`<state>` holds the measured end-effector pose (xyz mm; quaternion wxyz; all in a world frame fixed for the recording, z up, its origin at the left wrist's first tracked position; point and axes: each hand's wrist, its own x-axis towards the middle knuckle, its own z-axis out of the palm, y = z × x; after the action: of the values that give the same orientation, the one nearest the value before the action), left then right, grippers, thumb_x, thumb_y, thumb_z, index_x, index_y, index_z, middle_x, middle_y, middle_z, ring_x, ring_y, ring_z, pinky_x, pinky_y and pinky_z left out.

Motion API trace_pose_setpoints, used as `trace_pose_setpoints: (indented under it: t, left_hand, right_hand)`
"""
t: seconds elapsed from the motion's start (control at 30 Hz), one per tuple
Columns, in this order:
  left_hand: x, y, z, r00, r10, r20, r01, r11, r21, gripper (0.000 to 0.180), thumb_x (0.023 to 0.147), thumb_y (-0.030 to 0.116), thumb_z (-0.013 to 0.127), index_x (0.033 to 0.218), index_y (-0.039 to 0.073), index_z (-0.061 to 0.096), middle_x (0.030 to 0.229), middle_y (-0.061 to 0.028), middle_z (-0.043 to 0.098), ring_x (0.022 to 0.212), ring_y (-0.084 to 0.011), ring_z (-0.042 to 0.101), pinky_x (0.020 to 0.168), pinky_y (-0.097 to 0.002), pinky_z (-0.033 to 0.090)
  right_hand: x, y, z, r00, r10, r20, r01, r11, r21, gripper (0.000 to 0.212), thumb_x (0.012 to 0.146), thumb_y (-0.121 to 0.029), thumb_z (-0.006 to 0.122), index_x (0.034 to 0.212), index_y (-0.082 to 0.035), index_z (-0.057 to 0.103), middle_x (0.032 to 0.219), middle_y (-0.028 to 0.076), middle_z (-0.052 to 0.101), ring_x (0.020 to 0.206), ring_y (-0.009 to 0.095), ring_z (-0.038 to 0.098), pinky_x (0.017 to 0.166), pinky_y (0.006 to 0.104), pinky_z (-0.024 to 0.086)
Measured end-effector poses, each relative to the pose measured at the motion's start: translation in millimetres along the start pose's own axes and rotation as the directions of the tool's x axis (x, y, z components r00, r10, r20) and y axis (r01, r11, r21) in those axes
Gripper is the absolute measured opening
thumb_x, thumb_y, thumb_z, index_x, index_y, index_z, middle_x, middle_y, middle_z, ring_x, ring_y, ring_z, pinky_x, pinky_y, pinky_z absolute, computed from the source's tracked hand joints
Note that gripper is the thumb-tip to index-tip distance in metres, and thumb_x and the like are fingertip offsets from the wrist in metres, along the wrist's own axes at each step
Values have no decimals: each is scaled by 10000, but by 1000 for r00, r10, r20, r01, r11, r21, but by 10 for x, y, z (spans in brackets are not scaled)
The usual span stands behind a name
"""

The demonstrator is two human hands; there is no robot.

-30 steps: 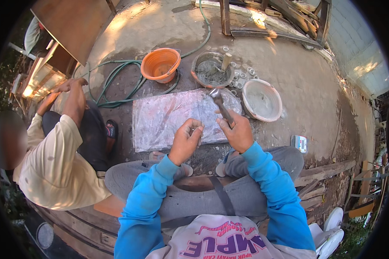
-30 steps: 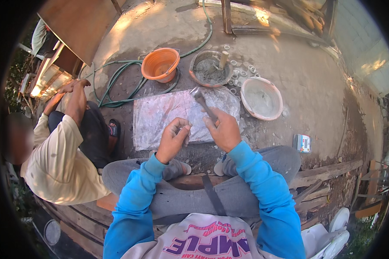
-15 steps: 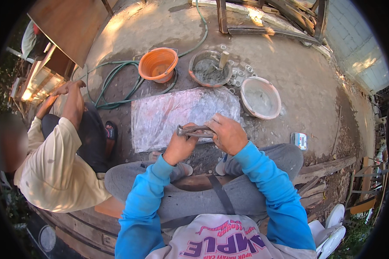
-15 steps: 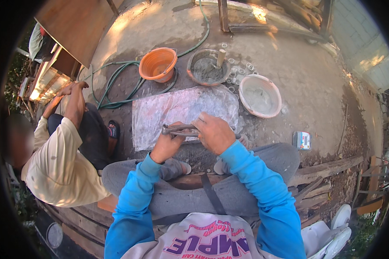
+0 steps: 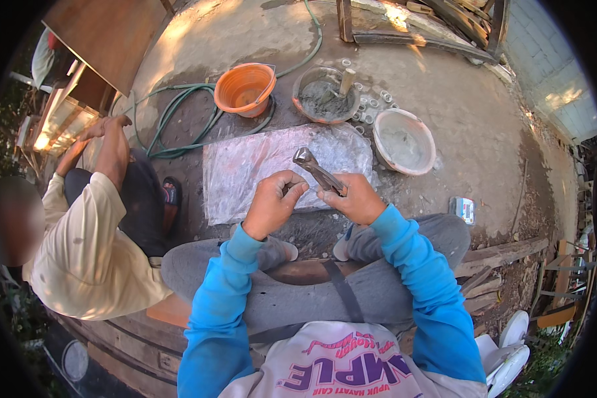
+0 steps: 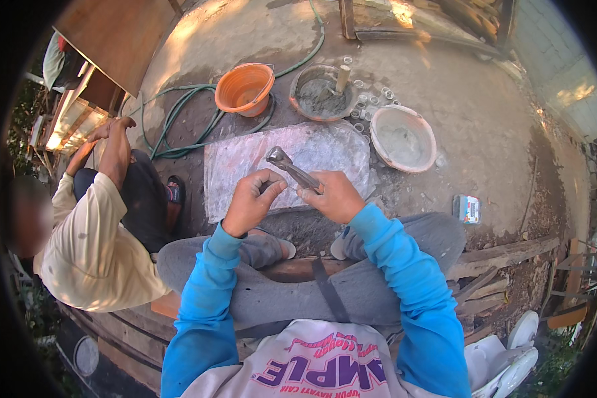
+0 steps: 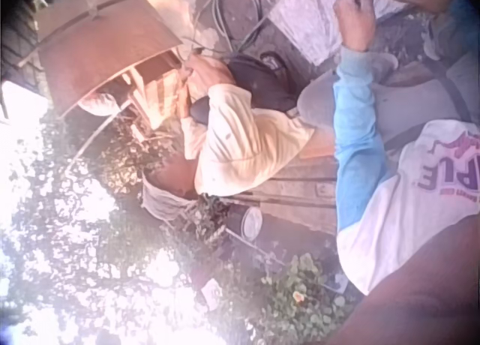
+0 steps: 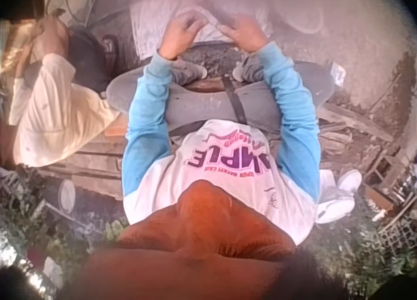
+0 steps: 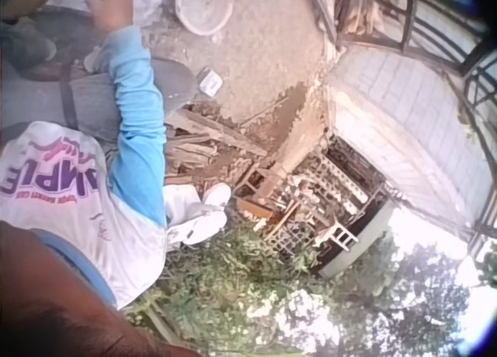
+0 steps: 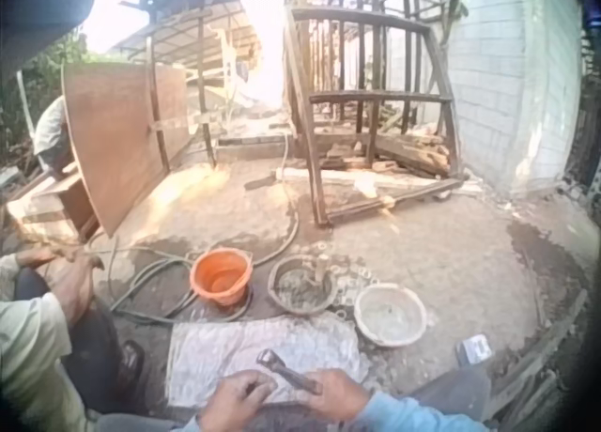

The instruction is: The person uses a pair of pliers to bend and twist lengths of thin wire. The person handles the wire and pliers by hand, working over a plastic-covered surface on the ground.

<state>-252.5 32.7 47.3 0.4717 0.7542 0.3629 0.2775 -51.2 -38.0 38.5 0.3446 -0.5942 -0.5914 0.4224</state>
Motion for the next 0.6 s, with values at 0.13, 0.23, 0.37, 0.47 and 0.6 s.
trace_pose_setpoints:
  t: [0.13, 0.23, 0.37, 0.47, 0.6]
  left_hand:
    - [9, -18, 51, 999, -11, -30, 10, 1000, -14, 113, 858, 87, 668, 881, -22, 655, 765, -129, 636, 658, -183, 576, 604, -327, 456]
    - [19, -46, 92, 998, -2, -61, 0, 999, -37, 117, 873, 92, 662, 883, -24, 650, 751, -106, 630, 644, -150, 556, 583, -312, 448]
    - [-1, -113, 206, 989, -46, -139, 21, 985, -173, 140, 915, 117, 637, 887, -19, 628, 737, -59, 629, 634, -94, 537, 558, -276, 441]
    - [-74, -99, 328, 977, -183, -107, 125, 906, -404, 167, 947, 154, 609, 915, -10, 614, 774, -30, 627, 681, -78, 557, 600, -256, 467]
    - [-144, -76, 547, 977, -164, -136, 73, 858, -508, 176, 966, 180, 584, 969, 3, 591, 824, -39, 630, 738, -89, 604, 640, -254, 510]
  right_hand:
    - [0, -16, 16, 977, 196, 81, -210, 944, 256, 223, 867, -198, 676, 964, 2, 669, 676, 37, 574, 579, 114, 534, 539, 300, 452]
    - [8, 23, 48, 977, 201, 75, -215, 898, 384, 214, 873, -176, 668, 976, 11, 656, 681, 24, 577, 577, 104, 540, 525, 274, 458]
    - [14, -43, 109, 963, 270, -10, -224, 817, 531, 199, 875, -139, 652, 987, 25, 638, 686, 32, 580, 585, 116, 563, 527, 278, 470]
    - [26, -43, 136, 950, 298, -91, -172, 746, 643, 190, 875, -111, 635, 1010, 24, 631, 705, 43, 590, 581, 129, 573, 531, 285, 478]
    - [19, -69, 173, 929, 338, -150, -129, 676, 725, 203, 879, -99, 619, 1043, 21, 622, 740, 46, 606, 625, 129, 589, 542, 277, 484]
